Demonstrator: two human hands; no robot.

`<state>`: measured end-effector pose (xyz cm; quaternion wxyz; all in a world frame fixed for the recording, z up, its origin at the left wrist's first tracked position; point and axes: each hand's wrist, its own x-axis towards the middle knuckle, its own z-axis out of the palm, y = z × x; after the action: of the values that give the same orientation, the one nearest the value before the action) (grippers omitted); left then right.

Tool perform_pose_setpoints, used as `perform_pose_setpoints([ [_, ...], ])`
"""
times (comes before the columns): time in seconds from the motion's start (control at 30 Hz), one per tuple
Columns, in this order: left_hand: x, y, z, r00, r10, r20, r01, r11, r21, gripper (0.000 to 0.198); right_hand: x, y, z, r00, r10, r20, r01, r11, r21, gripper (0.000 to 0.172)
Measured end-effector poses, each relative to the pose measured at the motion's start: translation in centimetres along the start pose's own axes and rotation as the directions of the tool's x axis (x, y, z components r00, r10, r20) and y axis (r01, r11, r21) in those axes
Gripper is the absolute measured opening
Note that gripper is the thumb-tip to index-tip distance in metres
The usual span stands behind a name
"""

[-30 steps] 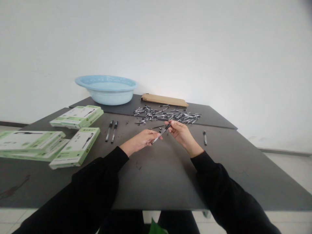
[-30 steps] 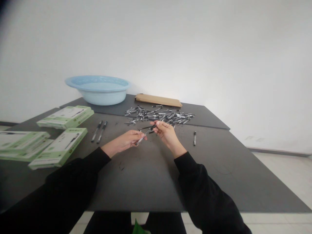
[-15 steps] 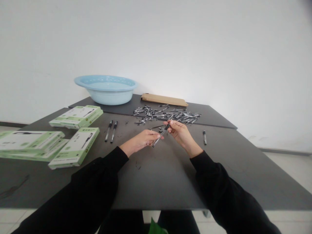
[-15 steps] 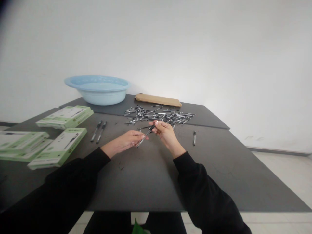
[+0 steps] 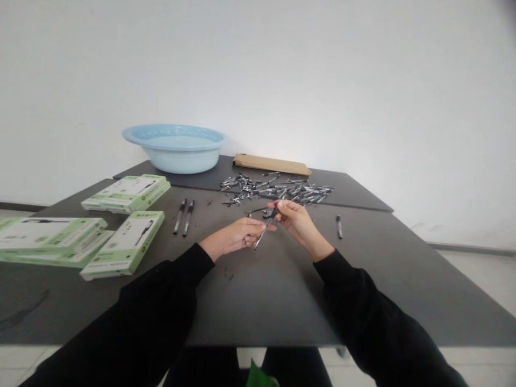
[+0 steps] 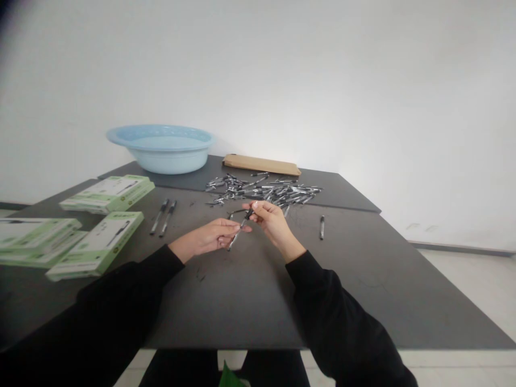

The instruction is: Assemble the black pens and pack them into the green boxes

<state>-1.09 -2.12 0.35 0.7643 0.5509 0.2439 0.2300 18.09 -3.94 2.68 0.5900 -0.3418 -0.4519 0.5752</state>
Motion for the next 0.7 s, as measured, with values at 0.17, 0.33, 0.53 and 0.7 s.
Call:
perform_pose_setpoints([
  [0.17, 0.16, 0.0, -0.02, 0.991, 0.064, -0.114, -0.05, 0.992, 0.114, 0.044, 0.04, -0.04, 0.1, 1.0, -0.001, 0.006, 0.001, 1.0, -0.005, 0.024],
  [0.33, 0.7, -0.26, -0.02, 0.96, 0.103, -0.261, -0.041, 0.972, 0.233, 0.046, 0.14, 0.06, 0.0, 0.999, 0.011, -0.037, -0.013, 0.998, -0.055, 0.027],
  [0.53, 0.63, 0.02, 0.4, 0.951, 0.099, -0.295, -0.04, 0.979, 0.2, 0.042, -0.02, -0.03, 0.21, 0.999, -0.01, -0.05, 0.007, 0.998, -0.06, 0.029],
  [0.7, 0.09, 0.48, 0.54, 0.995, 0.05, -0.089, -0.052, 0.998, -0.021, 0.047, -0.35, -0.46, 0.53, 0.999, -0.036, -0.015, 0.035, 0.998, -0.043, 0.026],
])
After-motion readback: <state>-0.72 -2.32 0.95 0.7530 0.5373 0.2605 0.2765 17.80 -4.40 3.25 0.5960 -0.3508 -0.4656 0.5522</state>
